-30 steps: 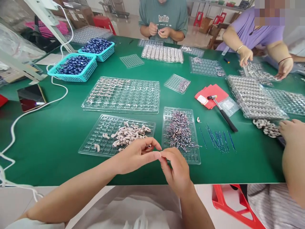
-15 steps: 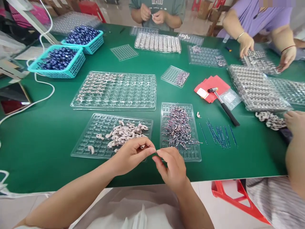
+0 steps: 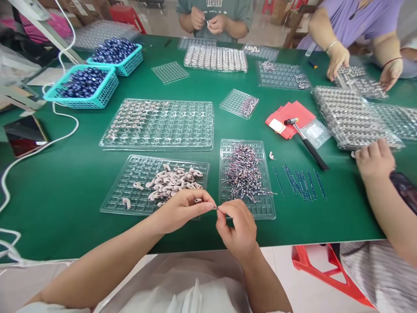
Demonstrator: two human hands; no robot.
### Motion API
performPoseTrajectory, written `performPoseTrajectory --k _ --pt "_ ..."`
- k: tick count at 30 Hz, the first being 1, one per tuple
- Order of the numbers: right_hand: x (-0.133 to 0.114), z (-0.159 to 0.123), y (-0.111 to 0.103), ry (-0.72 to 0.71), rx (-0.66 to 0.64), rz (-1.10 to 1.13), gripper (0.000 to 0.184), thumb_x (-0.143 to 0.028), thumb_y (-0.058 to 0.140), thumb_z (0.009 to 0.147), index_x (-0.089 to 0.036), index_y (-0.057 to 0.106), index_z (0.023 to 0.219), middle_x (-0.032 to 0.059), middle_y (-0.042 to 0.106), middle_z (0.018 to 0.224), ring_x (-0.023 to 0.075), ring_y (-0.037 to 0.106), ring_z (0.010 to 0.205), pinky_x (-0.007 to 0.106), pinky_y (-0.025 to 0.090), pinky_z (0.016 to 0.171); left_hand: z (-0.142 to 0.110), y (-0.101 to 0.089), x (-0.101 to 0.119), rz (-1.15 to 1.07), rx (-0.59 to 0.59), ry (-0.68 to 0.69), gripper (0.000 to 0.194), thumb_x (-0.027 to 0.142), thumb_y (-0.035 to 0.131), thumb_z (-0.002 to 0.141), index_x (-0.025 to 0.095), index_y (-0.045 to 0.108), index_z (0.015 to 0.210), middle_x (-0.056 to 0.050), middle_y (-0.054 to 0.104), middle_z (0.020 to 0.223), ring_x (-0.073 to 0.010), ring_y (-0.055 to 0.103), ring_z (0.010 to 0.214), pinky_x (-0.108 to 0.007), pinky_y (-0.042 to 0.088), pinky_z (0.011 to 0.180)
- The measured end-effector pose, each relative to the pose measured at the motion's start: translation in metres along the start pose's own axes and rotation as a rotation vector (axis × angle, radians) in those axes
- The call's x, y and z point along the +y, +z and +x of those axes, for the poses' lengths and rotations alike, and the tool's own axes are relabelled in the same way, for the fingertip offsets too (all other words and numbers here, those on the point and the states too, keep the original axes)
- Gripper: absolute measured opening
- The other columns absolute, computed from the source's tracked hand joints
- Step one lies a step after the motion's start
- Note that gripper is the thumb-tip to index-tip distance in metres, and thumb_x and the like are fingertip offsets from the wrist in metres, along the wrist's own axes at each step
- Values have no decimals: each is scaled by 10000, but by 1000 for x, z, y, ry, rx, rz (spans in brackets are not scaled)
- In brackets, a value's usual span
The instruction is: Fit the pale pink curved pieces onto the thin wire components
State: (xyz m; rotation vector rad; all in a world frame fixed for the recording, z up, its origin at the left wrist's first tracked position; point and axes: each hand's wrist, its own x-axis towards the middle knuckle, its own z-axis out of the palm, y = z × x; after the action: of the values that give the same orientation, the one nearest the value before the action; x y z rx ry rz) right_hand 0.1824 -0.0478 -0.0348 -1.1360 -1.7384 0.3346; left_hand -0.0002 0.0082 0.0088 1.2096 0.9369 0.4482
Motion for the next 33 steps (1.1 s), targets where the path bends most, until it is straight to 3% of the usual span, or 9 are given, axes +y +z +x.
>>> performPoseTrajectory --k 7,13,17,23,28,33 --pt "4 -4 0 -56 12 -3 342 -8 614 842 -239 601 1093 46 699 859 167 652 775 338 558 672 3 -2 -2 -85 -26 -74 263 408 680 806 153 642 754 47 445 608 -95 340 563 -245 236 528" --pt "3 -3 0 -31 24 71 319 -15 601 847 -236 625 1076 36 698 842 167 656 744 332 556 655 3 -2 -4 -399 -156 -132 326 446 706 793 125 662 761 89 299 533 -72 209 510 -252 133 508" --pt "5 -4 -2 -60 5 116 373 13 603 826 -231 630 1107 49 698 877 175 656 770 341 558 664 3 -2 -7 -474 -181 -150 400 488 687 832 95 681 757 81 292 563 -65 205 515 -250 116 506" --pt "7 -4 -4 -146 -30 120 453 27 593 817 -228 623 1191 82 703 947 192 654 817 362 568 674 5 -4 -11 -515 -227 -192 331 405 788 752 109 643 722 79 350 536 -51 213 490 -250 85 500" --pt "5 -5 -3 -62 -31 180 439 38 589 821 -234 613 1165 69 688 926 187 641 820 361 554 690 4 -2 -8 -440 -185 -164 326 410 776 730 116 634 728 36 494 617 -47 262 494 -244 130 497" --pt "3 -6 -2 93 -38 248 311 9 585 842 -238 612 1029 21 652 831 157 607 741 324 516 674 -2 1 3 -53 -52 -4 224 343 679 815 130 657 748 42 475 617 -86 354 569 -236 265 539"
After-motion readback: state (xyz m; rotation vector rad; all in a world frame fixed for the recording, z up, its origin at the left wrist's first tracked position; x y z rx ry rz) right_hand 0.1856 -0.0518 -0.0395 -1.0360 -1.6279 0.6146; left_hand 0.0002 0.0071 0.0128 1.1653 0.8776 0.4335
